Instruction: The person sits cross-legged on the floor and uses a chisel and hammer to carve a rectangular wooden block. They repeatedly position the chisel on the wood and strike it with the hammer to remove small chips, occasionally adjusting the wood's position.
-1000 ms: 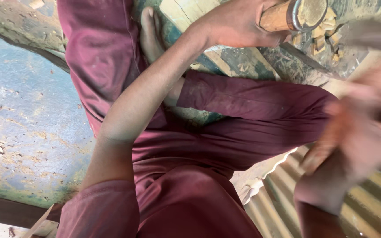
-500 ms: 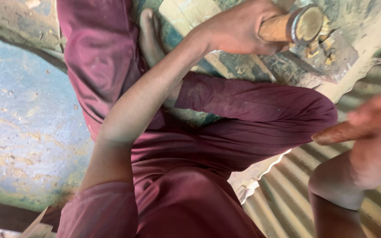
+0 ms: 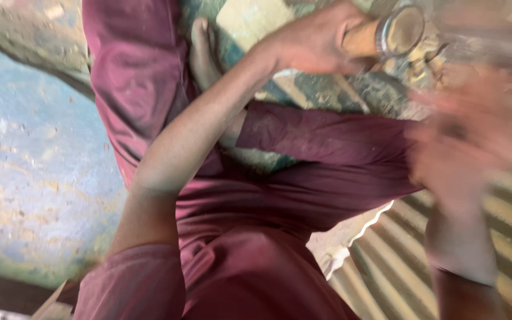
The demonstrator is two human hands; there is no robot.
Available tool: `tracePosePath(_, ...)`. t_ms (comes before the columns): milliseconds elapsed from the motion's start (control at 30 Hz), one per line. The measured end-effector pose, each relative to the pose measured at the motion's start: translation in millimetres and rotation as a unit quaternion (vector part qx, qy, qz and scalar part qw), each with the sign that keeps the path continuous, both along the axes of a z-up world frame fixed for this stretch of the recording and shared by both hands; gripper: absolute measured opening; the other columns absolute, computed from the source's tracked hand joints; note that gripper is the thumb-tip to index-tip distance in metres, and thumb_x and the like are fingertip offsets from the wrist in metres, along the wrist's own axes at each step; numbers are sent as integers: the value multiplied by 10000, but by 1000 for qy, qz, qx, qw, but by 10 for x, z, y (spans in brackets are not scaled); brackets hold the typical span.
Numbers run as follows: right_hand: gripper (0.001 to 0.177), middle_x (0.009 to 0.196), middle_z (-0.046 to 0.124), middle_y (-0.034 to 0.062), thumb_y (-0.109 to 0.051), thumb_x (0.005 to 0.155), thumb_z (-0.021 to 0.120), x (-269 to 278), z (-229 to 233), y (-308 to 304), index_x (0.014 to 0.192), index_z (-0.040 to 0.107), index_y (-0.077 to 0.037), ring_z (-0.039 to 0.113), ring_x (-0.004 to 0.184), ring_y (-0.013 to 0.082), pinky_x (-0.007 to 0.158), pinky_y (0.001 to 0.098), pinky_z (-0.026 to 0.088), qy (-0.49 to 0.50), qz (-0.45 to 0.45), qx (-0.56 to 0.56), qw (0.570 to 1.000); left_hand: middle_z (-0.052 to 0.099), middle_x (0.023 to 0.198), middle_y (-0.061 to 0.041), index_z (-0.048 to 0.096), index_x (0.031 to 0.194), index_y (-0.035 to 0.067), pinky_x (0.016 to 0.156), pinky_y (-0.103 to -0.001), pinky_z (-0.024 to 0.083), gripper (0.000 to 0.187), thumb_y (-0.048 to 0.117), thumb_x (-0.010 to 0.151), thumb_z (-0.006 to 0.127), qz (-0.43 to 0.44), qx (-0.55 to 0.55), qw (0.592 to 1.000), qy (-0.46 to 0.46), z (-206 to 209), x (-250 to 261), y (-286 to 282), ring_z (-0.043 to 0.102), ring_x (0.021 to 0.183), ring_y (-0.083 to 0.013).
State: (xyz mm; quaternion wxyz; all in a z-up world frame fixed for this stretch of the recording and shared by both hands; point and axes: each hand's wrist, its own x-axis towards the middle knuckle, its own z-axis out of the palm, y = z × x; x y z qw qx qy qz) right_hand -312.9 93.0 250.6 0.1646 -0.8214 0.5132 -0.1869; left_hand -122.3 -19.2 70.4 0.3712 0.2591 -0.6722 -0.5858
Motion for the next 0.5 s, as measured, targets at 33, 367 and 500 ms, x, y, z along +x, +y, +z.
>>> tracePosePath(33, 292, 834, 672, 132, -98, 1181, 622, 25, -1, -61, 1376, 544, 105, 675, 619, 164, 547, 257, 530, 18, 6, -6, 1000, 770, 971, -27, 744, 1046, 97, 818, -367, 607, 310, 286, 836, 870, -20, -10, 1000, -1, 8, 21, -13, 754, 876, -167)
tracePosePath(367, 231, 820, 624, 105, -54, 1204, 611, -8, -48, -60, 1378, 550, 86, 596, 565, 120, 529, 245, 494, -108, 30, -15, 994, 793, 949, -47, 762, 1029, 106, 783, -351, 630, 231, 214, 849, 858, -20, 0, 1000, -4, -76, 26, 54, 755, 815, -142)
tracePosePath(500, 307, 811, 617, 106, -71, 1193, 624, -47, -33, -9, 1413, 527, 120, 562, 568, 105, 502, 219, 467, -108, 4, 9, 994, 796, 981, -53, 772, 1034, 87, 831, -357, 623, 242, 194, 846, 880, -19, -87, 994, 58, -82, 10, -29, 773, 856, -152)
